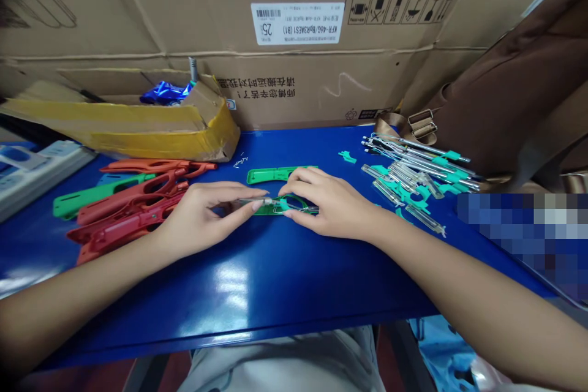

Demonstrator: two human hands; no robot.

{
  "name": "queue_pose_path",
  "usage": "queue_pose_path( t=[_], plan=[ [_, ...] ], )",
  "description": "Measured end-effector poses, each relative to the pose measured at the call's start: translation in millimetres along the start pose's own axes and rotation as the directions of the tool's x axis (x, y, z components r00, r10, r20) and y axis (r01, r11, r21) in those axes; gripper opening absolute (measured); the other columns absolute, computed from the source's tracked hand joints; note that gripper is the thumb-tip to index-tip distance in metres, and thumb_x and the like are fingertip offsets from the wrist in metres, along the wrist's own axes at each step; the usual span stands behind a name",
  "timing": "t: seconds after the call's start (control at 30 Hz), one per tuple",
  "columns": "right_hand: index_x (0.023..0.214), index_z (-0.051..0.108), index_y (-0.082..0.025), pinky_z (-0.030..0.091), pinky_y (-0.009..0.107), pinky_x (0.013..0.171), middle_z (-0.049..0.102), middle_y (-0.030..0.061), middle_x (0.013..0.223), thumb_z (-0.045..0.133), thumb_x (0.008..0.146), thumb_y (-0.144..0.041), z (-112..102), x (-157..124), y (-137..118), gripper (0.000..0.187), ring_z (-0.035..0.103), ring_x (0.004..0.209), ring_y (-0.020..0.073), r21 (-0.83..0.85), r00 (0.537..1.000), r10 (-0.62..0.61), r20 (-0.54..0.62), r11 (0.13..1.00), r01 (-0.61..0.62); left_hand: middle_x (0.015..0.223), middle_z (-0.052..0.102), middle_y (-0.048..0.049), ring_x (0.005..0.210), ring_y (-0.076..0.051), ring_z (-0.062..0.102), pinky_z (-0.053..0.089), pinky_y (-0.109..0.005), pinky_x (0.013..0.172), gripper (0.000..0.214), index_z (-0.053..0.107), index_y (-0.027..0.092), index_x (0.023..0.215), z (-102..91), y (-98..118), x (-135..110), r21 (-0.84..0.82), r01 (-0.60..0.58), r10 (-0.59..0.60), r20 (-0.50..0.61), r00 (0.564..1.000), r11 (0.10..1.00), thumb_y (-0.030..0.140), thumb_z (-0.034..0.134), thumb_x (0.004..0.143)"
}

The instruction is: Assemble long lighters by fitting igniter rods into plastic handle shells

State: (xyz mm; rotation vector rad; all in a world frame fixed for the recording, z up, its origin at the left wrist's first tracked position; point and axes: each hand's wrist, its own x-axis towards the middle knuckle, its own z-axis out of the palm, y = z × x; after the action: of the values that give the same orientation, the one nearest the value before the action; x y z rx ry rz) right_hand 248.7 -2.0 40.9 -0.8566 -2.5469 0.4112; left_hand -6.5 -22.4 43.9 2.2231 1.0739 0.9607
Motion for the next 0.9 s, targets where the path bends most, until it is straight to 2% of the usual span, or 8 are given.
queue_pose_path(
  t=[0.1,0.23,0.33,0.5,0.77,0.9],
  plan=[
    [0.133,0.061,-0.021,0.048,0.048,0.099,0.061,0.0125,0.130,0.065,0.093,-0.038,1,1,3,0.043,0.055,0.120,0.0294,-0.119,0.997,0.010,0.072,0.993,-0.002,0.101,0.079,-0.0067,0.083,-0.016,0.072,0.056,-0.025,0.074,0.022,0.078,0.017,0.110,-8.6,-4,-1,0.069,-0.060,0.058,0.028,0.998,0.996,0.026,0.065,0.094],
    [0.138,0.059,-0.023,0.046,0.052,0.102,0.059,0.0112,0.139,0.059,0.097,-0.039,5,-1,5,0.043,0.053,0.125,0.0305,-0.169,0.994,-0.002,0.112,0.985,0.021,0.109,0.077,-0.0079,0.099,-0.020,0.070,0.056,-0.033,0.090,0.028,0.073,0.018,0.121,-13.7,-17,-9,0.071,-0.145,0.136,0.122,0.983,0.987,0.021,0.062,0.096],
    [0.135,0.062,-0.023,0.045,0.052,0.103,0.059,0.0107,0.139,0.055,0.099,-0.039,6,-1,6,0.040,0.053,0.126,0.0298,-0.157,0.992,-0.014,0.122,0.987,0.033,0.106,0.077,-0.0082,0.096,-0.020,0.069,0.057,-0.034,0.087,0.029,0.072,0.018,0.122,-14.6,-25,-13,0.114,-0.140,0.128,0.107,0.986,0.984,0.020,0.064,0.094],
    [0.136,0.062,-0.023,0.044,0.052,0.106,0.059,0.0111,0.139,0.054,0.100,-0.040,5,-1,7,0.041,0.052,0.127,0.0296,-0.131,0.990,0.003,0.141,0.991,0.015,0.108,0.077,-0.0062,0.099,-0.020,0.067,0.055,-0.035,0.091,0.024,0.073,0.019,0.116,-14.1,-26,-12,0.111,-0.183,0.165,0.156,0.974,0.977,0.018,0.065,0.094],
    [0.137,0.061,-0.024,0.045,0.052,0.105,0.058,0.0125,0.138,0.055,0.098,-0.042,4,-1,8,0.043,0.053,0.126,0.0308,-0.138,0.990,0.020,0.139,0.990,0.000,0.103,0.076,-0.0072,0.096,-0.020,0.065,0.054,-0.035,0.088,0.022,0.074,0.017,0.114,-13.9,-30,-14,0.138,-0.220,0.201,0.141,0.969,0.966,0.017,0.059,0.097],
    [0.136,0.061,-0.024,0.045,0.051,0.103,0.059,0.0125,0.135,0.055,0.099,-0.045,4,-1,4,0.043,0.053,0.124,0.0306,-0.152,0.991,0.026,0.132,0.988,-0.006,0.102,0.076,-0.0068,0.095,-0.020,0.065,0.054,-0.035,0.087,0.021,0.074,0.018,0.114,-12.5,-32,-15,0.142,-0.214,0.198,0.121,0.973,0.966,0.017,0.062,0.096]
  ],
)
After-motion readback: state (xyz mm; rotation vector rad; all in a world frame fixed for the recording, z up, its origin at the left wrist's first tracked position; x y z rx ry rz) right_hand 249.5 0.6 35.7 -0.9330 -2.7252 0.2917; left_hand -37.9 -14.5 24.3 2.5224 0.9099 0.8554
